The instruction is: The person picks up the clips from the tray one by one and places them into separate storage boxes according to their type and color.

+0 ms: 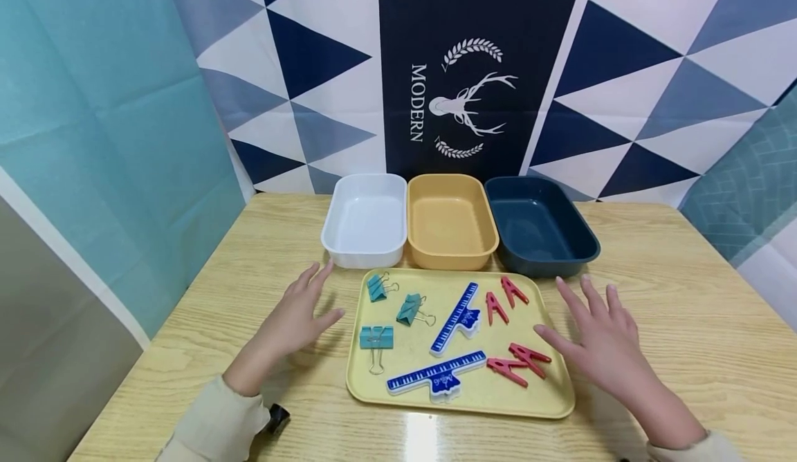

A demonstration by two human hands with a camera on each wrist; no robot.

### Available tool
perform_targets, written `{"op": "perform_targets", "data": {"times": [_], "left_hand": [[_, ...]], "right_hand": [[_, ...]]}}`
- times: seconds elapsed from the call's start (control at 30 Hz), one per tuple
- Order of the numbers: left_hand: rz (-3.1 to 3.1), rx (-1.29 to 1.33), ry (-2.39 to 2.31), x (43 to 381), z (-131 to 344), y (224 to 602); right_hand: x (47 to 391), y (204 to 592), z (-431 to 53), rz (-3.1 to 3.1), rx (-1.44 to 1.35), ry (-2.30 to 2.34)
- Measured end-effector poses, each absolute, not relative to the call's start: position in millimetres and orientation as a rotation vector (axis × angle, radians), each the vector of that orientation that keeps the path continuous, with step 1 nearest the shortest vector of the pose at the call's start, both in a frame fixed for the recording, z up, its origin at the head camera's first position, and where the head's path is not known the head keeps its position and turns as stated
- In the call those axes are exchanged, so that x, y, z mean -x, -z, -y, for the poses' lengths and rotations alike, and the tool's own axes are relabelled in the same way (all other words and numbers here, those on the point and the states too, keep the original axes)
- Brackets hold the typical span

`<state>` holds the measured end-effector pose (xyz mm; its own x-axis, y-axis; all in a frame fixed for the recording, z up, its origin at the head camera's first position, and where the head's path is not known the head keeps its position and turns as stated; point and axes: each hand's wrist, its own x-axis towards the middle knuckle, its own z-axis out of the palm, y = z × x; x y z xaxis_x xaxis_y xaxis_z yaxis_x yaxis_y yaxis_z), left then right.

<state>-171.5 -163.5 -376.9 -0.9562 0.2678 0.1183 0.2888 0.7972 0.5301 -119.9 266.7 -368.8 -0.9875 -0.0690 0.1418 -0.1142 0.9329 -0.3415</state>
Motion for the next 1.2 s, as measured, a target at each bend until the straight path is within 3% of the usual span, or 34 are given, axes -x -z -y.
{"op": "perform_targets", "data": {"times": [0.8,1.2], "left_hand": [[2.954,0.448,1.187,182,158,376],[2.94,0.293,1.656,188,155,378]], "right_hand": [[128,365,-237,2.989,-0.16,-0.578],[131,360,-220,2.983,-0.18,-0.595]]}}
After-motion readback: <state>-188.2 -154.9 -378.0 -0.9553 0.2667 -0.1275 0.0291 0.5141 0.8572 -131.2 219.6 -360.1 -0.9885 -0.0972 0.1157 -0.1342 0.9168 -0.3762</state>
